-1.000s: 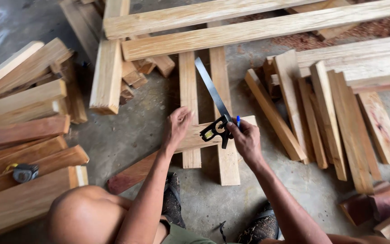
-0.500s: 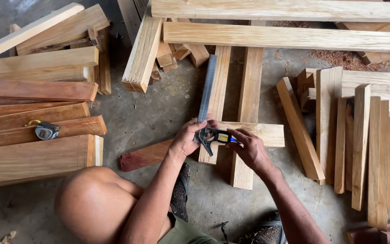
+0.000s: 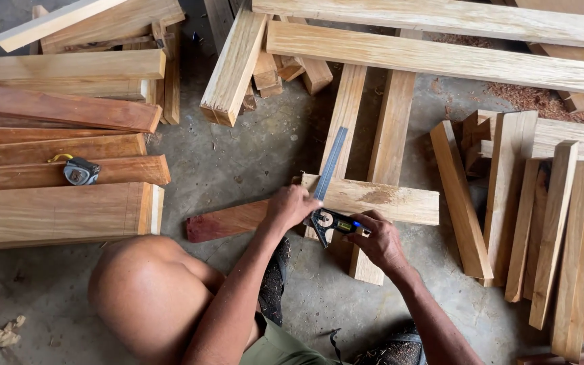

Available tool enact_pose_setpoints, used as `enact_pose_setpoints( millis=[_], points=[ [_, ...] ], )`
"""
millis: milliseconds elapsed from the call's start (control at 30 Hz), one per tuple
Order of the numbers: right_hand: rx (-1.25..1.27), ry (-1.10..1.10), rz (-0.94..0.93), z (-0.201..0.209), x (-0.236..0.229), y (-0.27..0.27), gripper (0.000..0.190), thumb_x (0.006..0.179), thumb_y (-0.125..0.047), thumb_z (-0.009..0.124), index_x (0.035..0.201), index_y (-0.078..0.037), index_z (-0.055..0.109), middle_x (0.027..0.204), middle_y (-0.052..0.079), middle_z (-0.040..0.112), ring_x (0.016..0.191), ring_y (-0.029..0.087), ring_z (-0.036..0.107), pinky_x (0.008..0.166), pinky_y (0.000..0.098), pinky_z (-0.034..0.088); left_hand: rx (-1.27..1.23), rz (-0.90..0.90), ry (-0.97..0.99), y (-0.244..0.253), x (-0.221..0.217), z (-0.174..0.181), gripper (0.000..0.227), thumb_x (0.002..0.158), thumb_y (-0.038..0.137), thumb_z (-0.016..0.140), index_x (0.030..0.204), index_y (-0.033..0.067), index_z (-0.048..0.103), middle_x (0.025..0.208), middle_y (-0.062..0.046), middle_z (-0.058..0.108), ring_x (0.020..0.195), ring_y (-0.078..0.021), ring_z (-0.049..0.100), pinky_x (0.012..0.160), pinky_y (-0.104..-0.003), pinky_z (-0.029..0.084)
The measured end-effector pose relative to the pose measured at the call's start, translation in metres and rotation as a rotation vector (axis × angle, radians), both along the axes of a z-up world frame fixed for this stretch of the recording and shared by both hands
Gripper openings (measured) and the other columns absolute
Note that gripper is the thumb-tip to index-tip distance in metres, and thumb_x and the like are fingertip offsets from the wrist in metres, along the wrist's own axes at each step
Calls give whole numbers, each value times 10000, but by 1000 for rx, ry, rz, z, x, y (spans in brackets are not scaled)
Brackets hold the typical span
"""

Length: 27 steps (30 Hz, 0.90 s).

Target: Marking wooden blocks for cutting using a combination square and a pen.

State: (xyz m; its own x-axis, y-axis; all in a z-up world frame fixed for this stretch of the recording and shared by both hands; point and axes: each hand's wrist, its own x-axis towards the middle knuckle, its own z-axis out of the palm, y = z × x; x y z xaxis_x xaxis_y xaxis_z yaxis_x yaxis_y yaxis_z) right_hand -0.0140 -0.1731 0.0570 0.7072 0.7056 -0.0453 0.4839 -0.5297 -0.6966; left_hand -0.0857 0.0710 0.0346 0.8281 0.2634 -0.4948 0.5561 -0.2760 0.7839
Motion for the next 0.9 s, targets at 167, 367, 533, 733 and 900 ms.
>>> enact_pose_setpoints(
  millis=[167, 367, 533, 733, 900],
  points=[
    [-81, -132, -3, -9, 2, -6, 461, 768, -238, 838, 1203, -128, 730, 1192, 49, 711, 1001, 256, 727, 830, 374, 597, 497, -237, -304, -29, -5, 53, 917, 776, 342, 841, 1500, -22, 410, 1528, -250, 412, 1303, -337, 550, 998, -412, 545],
    [-157, -191, -42, -20, 9, -9, 436, 758, -317, 842, 1177, -228, 757, 1116, 35, 717, 969, 262, 718, 799, 390, 585, 716, -552, -180, -101, 17, -19, 997, 811, 263, 792, 1576, -39, 229, 1675, -225, 124, 1569, -348, 120, 1275, -515, 63],
    [-48, -368, -1, -33, 17, -9, 488, 736, -314, 857, 1187, -178, 731, 1081, 47, 719, 1000, 283, 701, 825, 404, 576, 982, -327, -481, -110, 43, -100, 608, 973, 126, 543, 1557, 46, 396, 1685, -213, 228, 1573, -361, 208, 1271, -608, 126],
    [-114, -267, -46, -24, 17, -2, 499, 736, -329, 865, 1210, -227, 744, 1024, 53, 711, 910, 268, 709, 766, 401, 578, 906, -333, -464, -97, 32, -59, 694, 905, 152, 627, 1562, 122, 406, 1682, -206, 244, 1571, -382, 209, 1203, -747, 95],
    [-107, -277, -37, -27, 21, 0, 544, 700, -340, 884, 1214, -234, 740, 1024, 43, 707, 911, 258, 708, 758, 399, 578, 886, -395, -367, -93, 33, -49, 747, 890, 188, 658, 1578, 159, 369, 1687, -180, 198, 1565, -406, 149, 1187, -756, 52]
  ],
)
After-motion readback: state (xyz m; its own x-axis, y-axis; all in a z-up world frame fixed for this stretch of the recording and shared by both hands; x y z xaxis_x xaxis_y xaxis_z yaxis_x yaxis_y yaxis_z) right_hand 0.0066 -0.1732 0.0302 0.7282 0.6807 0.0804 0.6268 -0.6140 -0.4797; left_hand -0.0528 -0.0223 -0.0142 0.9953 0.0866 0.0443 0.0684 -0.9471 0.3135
